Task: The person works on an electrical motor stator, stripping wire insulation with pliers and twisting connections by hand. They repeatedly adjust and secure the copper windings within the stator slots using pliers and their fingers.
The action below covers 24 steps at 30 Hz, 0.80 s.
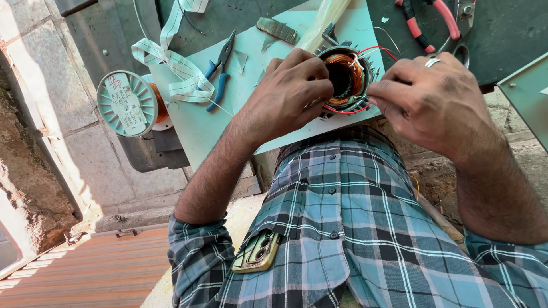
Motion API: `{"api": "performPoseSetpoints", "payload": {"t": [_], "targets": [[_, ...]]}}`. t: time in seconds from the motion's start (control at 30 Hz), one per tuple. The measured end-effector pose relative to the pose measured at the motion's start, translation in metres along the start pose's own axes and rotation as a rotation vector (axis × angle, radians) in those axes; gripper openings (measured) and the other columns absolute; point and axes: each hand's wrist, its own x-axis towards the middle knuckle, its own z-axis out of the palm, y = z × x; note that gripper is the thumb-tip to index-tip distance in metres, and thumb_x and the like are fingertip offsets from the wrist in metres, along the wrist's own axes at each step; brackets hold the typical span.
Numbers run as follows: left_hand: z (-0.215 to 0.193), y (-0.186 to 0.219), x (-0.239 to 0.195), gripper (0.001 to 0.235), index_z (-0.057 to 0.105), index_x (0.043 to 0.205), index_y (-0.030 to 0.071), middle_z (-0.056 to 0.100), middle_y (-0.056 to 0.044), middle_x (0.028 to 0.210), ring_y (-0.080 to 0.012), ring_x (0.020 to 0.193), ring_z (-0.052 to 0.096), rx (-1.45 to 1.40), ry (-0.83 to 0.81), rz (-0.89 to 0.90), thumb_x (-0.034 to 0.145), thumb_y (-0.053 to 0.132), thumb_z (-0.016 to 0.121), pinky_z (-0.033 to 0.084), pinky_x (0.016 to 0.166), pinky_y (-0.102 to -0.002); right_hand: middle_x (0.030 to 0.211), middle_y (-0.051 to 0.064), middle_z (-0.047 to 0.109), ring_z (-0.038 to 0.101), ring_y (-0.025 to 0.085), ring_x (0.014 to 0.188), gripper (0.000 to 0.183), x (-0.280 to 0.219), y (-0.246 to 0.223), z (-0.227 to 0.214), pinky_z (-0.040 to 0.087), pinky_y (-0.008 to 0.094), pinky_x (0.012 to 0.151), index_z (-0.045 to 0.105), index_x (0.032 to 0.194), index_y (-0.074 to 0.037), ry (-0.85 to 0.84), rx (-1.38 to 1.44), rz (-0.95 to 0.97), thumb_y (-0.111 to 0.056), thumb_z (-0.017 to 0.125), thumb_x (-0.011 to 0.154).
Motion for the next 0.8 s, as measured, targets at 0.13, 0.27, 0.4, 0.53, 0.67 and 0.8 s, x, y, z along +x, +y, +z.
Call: {"api": "performPoseSetpoints", "payload": {"t": [0.13,0.27,0.4,0.53,0.67,0.8], "targets": [[-0.002,0.002,0.001,0.009,0.075,0.099,0.018,0.063,-0.005,0.113,-0.0252,0.121,0.055,0.049,0.011,0.06,0.094,0.025,0.074,0.044,0.094,-0.046,0.096,0.001,0.071,0.065,0.018,0.08,0.014,0.005,-0.001,-0.004,0.044,0.037,0.074,0.079,0.103,-0.012,0.002,0.069,-0.013,-0.02,0.082,0.092],[-0.008,-0.005,0.007,0.01,0.074,0.104,0.014,0.063,-0.007,0.119,-0.0248,0.12,0.055,0.004,-0.022,0.059,0.097,0.021,0.073,0.046,0.094,-0.045,0.098,0.002,0.071,0.066,0.02,0.082,0.014,0.009,-0.003,-0.007,0.043,0.038,0.072,0.078,0.102,-0.011,0.035,0.122,0.013,-0.017,0.083,0.091],[-0.008,-0.009,0.012,0.009,0.074,0.099,0.012,0.063,-0.008,0.122,-0.0237,0.117,0.055,-0.019,-0.064,0.076,0.097,0.022,0.072,0.047,0.093,-0.043,0.094,0.003,0.071,0.065,0.02,0.077,0.013,0.012,-0.002,-0.008,0.043,0.039,0.069,0.078,0.099,-0.01,0.04,0.088,0.036,-0.017,0.085,0.09],[-0.009,-0.012,0.012,0.01,0.076,0.093,0.014,0.066,-0.003,0.117,-0.0228,0.118,0.055,0.0,-0.091,0.123,0.092,0.023,0.074,0.045,0.091,-0.044,0.097,0.002,0.072,0.067,0.02,0.081,0.014,0.017,-0.003,-0.011,0.045,0.038,0.073,0.078,0.1,-0.011,0.057,0.101,0.03,-0.017,0.085,0.09],[-0.007,-0.016,0.022,0.011,0.074,0.089,0.012,0.066,-0.004,0.116,-0.0204,0.116,0.055,-0.055,-0.144,0.133,0.095,0.02,0.07,0.045,0.09,-0.043,0.095,0.003,0.072,0.068,0.021,0.082,0.015,0.022,-0.004,-0.017,0.047,0.038,0.073,0.077,0.097,-0.009,0.085,0.109,0.015,-0.016,0.085,0.086],[-0.006,-0.021,0.028,0.01,0.072,0.087,0.009,0.067,-0.005,0.113,-0.0203,0.113,0.055,-0.06,-0.184,0.142,0.094,0.015,0.068,0.042,0.086,-0.043,0.093,0.003,0.072,0.068,0.021,0.08,0.014,0.027,-0.007,-0.021,0.047,0.037,0.072,0.077,0.094,-0.009,0.1,0.096,0.013,-0.014,0.084,0.083]]}}
